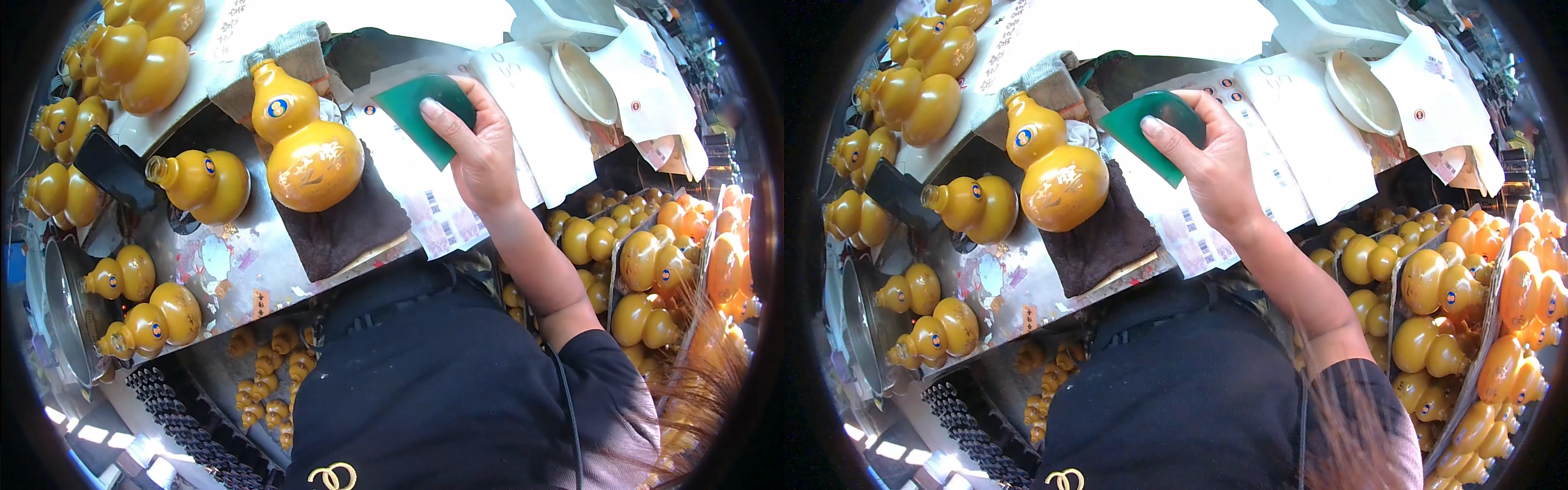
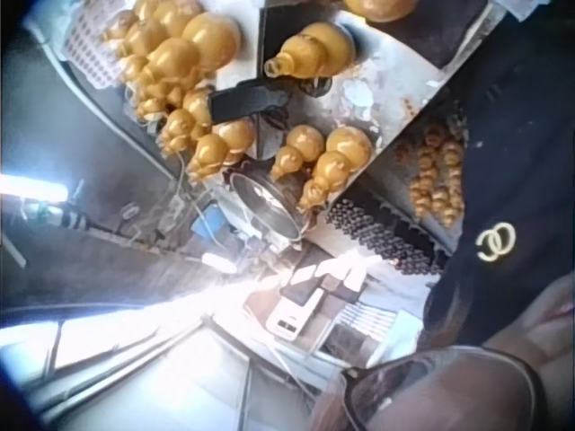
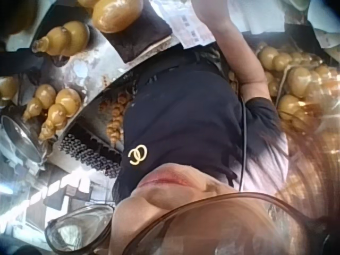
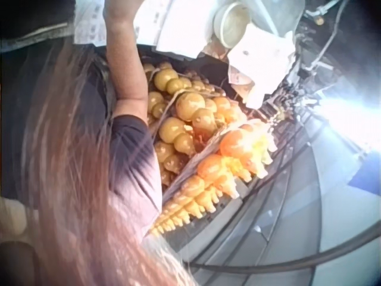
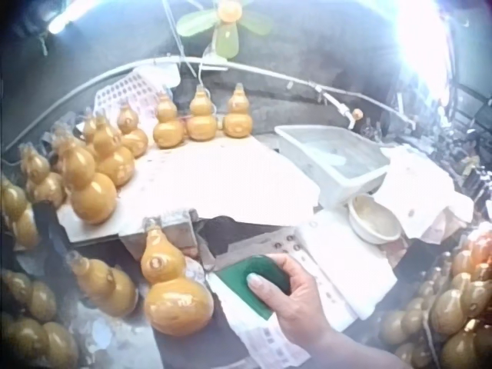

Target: The person picks up yellow gourd-shaped containers, applies a sticker label to each, and uses a green tool to smooth the label. The person then places the labeled gourds onto a nearby rack.

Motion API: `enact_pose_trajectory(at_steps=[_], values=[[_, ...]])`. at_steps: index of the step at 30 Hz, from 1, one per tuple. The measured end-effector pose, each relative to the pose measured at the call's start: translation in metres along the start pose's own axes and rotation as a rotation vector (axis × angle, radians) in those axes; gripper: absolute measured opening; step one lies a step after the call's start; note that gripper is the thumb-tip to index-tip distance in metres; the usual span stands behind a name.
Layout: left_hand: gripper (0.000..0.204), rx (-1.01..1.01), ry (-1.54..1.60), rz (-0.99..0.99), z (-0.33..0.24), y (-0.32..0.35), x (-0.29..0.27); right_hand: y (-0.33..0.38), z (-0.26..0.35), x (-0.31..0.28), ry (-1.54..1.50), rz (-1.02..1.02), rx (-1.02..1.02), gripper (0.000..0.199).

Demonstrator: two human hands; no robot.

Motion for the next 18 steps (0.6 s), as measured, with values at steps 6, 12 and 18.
enact_pose_trajectory(at_steps=[6,12,18], values=[[0.012,0.001,-0.049,0.042,0.002,0.001,-0.002,0.003,-0.007,0.002,-0.024,0.011,0.027,0.023],[0.011,0.003,-0.075,0.072,0.003,0.005,-0.006,0.004,-0.006,0.006,-0.01,0.021,0.015,0.023],[0.011,0.003,-0.105,0.101,0.001,0.008,-0.011,0.005,-0.009,0.003,-0.037,0.003,0.036,0.025]])
Point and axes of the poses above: each hand's wrist, its own y-axis away from the middle knuckle, its own x-axis out of the palm, z = x × y, the point moved 1 cm from there along -y, towards the middle knuckle, and after that the axes turned 9 degrees about y, right-handed, at the moved point
